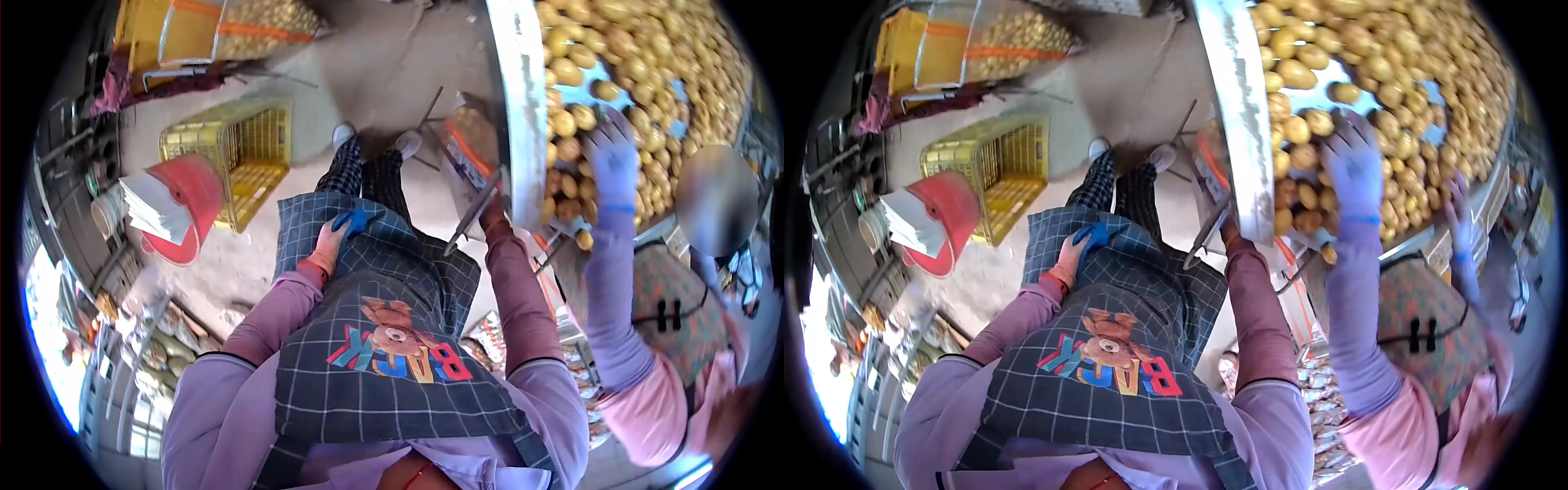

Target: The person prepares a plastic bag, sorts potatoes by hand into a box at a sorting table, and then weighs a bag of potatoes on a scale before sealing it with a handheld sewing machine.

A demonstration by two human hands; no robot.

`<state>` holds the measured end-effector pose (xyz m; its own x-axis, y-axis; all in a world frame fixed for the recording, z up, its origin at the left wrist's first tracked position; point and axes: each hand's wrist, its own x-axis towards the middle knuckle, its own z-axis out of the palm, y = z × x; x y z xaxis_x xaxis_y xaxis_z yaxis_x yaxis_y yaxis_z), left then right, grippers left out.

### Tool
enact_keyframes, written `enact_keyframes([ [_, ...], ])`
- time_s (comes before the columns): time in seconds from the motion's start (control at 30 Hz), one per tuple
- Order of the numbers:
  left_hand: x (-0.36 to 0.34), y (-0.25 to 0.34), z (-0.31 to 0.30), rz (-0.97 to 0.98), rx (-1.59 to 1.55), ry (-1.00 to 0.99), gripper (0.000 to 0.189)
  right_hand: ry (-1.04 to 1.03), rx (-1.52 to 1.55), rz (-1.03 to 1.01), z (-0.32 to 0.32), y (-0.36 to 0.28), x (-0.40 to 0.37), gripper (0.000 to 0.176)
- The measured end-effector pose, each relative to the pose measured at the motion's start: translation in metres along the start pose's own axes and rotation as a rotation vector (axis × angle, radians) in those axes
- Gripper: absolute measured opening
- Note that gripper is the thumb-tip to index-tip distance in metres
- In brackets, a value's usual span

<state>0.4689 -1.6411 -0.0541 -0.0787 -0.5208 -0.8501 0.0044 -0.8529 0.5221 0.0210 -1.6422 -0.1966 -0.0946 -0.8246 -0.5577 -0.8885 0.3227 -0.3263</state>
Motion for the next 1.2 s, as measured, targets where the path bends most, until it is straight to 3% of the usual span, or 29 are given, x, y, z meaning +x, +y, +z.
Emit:
enact_keyframes([
  [0.03,-0.009,-0.007,-0.002,-0.039,-0.011,0.016,0.034,-0.133,0.611,0.163,0.024,0.016,0.011,0.039],
  [0.1,-0.019,-0.009,-0.014,-0.22,-0.419,0.012,0.034,-0.21,0.339,0.193,0.03,-0.01,0.027,0.039],
  [0.17,-0.025,-0.033,-0.033,-0.27,-0.46,0.08,0.032,-0.289,0.263,0.19,0.05,-0.011,0.045,0.039],
  [0.23,-0.026,-0.043,-0.047,-0.364,-0.325,0.167,0.031,-0.34,0.238,0.178,0.057,-0.02,0.052,0.039],
  [0.27,-0.028,-0.061,-0.054,-0.215,-0.383,0.092,0.034,-0.355,0.232,0.185,0.07,-0.022,0.06,0.039],
  [0.43,-0.033,-0.082,-0.062,-0.174,-0.259,0.077,0.036,-0.399,0.172,0.209,0.11,-0.015,0.082,0.039],
  [0.5,-0.035,-0.067,-0.065,-0.183,0.107,0.058,0.036,-0.411,0.171,0.213,0.122,-0.016,0.085,0.04],
  [0.57,-0.031,-0.044,-0.072,-0.257,-0.031,-0.041,0.037,-0.386,0.187,0.242,0.123,-0.019,0.071,0.04],
  [0.6,-0.027,-0.033,-0.075,-0.062,0.212,-0.15,0.039,-0.359,0.19,0.256,0.121,-0.022,0.073,0.04],
  [0.77,-0.003,0.005,-0.07,0.069,0.201,-0.305,0.045,-0.082,0.24,0.382,0.046,-0.021,0.045,0.04],
  [0.8,0.006,0.01,-0.071,-0.032,-0.11,-0.272,0.045,-0.018,0.254,0.417,0.027,-0.024,0.031,0.04],
  [0.83,0.018,0.025,-0.074,0.02,-0.092,-0.326,0.045,0.048,0.268,0.452,0.008,-0.028,0.015,0.04],
  [0.87,0.027,0.044,-0.081,0.251,0.212,-0.453,0.045,0.116,0.297,0.484,-0.011,-0.034,-0.001,0.04],
  [0.97,0.065,0.107,-0.086,0.429,0.302,-0.498,0.042,0.386,0.594,0.536,-0.067,-0.073,-0.053,0.04],
  [1.03,0.053,0.214,-0.049,-0.071,-0.369,-0.149,0.04,0.544,1.045,0.542,-0.118,-0.124,-0.092,0.038],
  [1.1,0.041,0.308,-0.019,0.47,-0.196,-0.266,0.047,0.742,1.293,0.612,-0.142,-0.178,-0.13,0.037],
  [1.2,-0.07,0.501,0.05,1.112,0.057,-0.386,0.053,0.793,1.213,0.559,-0.159,-0.219,-0.168,0.036],
])
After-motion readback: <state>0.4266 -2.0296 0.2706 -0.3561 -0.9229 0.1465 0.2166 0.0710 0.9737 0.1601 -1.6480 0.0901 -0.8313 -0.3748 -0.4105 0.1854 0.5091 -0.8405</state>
